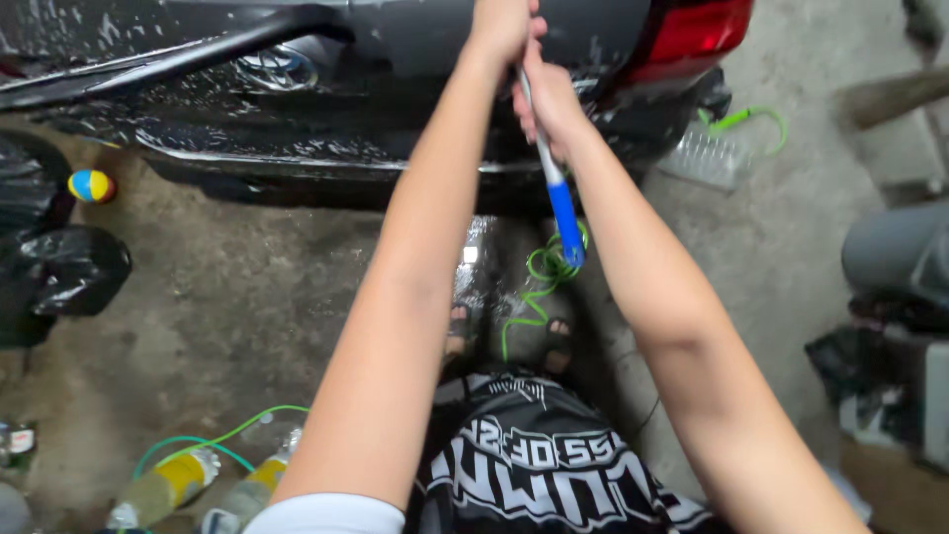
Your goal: The person scrubs the rear and side panels of a dark car with a long-handled blue brush, then rinses the vehicle with a green high-pressure hose. The person moves around the car to cover different areas and finishes by rinsing the ground.
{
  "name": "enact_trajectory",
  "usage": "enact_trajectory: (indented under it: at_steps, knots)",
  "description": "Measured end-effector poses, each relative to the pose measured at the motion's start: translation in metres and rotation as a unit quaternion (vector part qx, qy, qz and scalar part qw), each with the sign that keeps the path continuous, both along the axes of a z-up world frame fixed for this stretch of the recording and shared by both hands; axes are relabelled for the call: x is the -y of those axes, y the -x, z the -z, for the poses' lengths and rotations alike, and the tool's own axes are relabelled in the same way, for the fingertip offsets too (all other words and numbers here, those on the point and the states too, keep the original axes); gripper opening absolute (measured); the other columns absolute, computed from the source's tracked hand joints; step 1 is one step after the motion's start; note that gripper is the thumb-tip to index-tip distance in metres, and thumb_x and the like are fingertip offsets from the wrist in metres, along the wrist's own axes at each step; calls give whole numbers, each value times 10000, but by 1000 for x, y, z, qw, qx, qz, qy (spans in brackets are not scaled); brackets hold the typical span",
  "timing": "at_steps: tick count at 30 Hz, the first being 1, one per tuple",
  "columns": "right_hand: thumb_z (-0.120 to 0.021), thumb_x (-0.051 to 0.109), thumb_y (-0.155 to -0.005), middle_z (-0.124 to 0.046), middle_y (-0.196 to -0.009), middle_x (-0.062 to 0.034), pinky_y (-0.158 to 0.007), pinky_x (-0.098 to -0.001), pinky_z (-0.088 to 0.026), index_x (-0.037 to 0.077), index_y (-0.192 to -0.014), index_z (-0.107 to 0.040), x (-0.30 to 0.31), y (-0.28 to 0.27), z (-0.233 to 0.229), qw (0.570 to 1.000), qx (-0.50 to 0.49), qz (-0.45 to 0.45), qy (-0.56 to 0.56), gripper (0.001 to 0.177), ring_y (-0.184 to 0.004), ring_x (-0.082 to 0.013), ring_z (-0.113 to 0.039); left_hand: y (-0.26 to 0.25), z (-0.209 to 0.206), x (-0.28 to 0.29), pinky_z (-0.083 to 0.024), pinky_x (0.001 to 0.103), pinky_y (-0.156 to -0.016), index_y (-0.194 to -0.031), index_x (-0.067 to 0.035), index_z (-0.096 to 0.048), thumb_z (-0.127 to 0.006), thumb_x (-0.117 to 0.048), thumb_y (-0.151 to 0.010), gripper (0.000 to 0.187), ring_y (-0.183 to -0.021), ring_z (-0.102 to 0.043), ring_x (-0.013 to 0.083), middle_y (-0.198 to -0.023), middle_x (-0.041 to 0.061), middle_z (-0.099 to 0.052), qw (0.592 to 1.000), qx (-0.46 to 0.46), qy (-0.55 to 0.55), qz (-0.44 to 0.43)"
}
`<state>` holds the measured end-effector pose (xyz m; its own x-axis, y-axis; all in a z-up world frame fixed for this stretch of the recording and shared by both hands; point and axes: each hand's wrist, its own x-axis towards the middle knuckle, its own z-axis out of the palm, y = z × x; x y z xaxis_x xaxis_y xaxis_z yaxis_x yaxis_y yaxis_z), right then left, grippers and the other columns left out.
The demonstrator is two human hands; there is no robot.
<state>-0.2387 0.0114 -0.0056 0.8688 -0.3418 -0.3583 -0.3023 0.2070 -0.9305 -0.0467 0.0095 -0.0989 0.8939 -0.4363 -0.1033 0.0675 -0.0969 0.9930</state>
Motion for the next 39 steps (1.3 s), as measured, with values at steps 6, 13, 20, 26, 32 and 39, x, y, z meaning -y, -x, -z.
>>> enact_trajectory:
  at_steps: [6, 13, 20, 26, 32, 39]
  knots:
    - [-332, 403, -1064, -515, -546, -136, -374, -404, -385, 31, -820, -550, 26, 66, 73, 995, 2, -29, 98, 495, -393, -257, -472, 140, -15, -6, -535, 526, -841, -1292, -108, -421, -474, -509, -998, 500, -975, -693, 494, -1000, 275, -737, 979, 59, -59, -185]
    - [-354, 379, -1075, -694, -911, -263, -809, -512, -531, -25, -984, -666, 62, 110, 119, 932, -55, -53, 355, 518, -921, -439, -672, 202, -26, 5, -569, 464, -479, -1234, -97, -381, -449, -487, -985, 468, -513, -705, 368, -748, 229, -709, 985, -77, -18, -153]
    - [-268, 590, -1089, -593, -606, -140, -481, -442, -477, 26, -782, -568, 73, 73, 67, 968, -95, -79, 217, 709, -489, -285, -596, 144, -42, 17, -533, 396, -348, -1333, -61, -252, -459, -470, -972, 583, -382, -634, 265, -627, 188, -656, 985, -70, 1, -156]
    - [-276, 597, -1076, -514, -526, -108, -330, -376, -414, 63, -703, -497, 67, 63, 45, 980, -75, -80, 165, 688, -347, -217, -508, 123, -25, 19, -528, 410, -387, -1431, -31, -155, -469, -459, -980, 697, -429, -625, 281, -658, 215, -639, 989, -49, 36, -135]
    - [-295, 462, -1078, -545, -539, -159, -347, -403, -445, 1, -748, -513, 21, 81, 80, 976, -62, -21, 210, 608, -368, -249, -548, 152, -2, -8, -521, 551, -902, -1448, -38, -245, -453, -473, -1038, 633, -1026, -661, 547, -1069, 372, -687, 986, 73, -110, -101]
    - [-287, 454, -1062, -477, -506, -103, -302, -405, -402, 29, -786, -445, 5, 18, 51, 994, -18, 55, 97, 531, -340, -228, -485, 78, -37, -3, -490, 571, -952, -1398, -33, -276, -461, -475, -1016, 613, -1045, -621, 598, -1082, 420, -660, 982, 105, -148, -53]
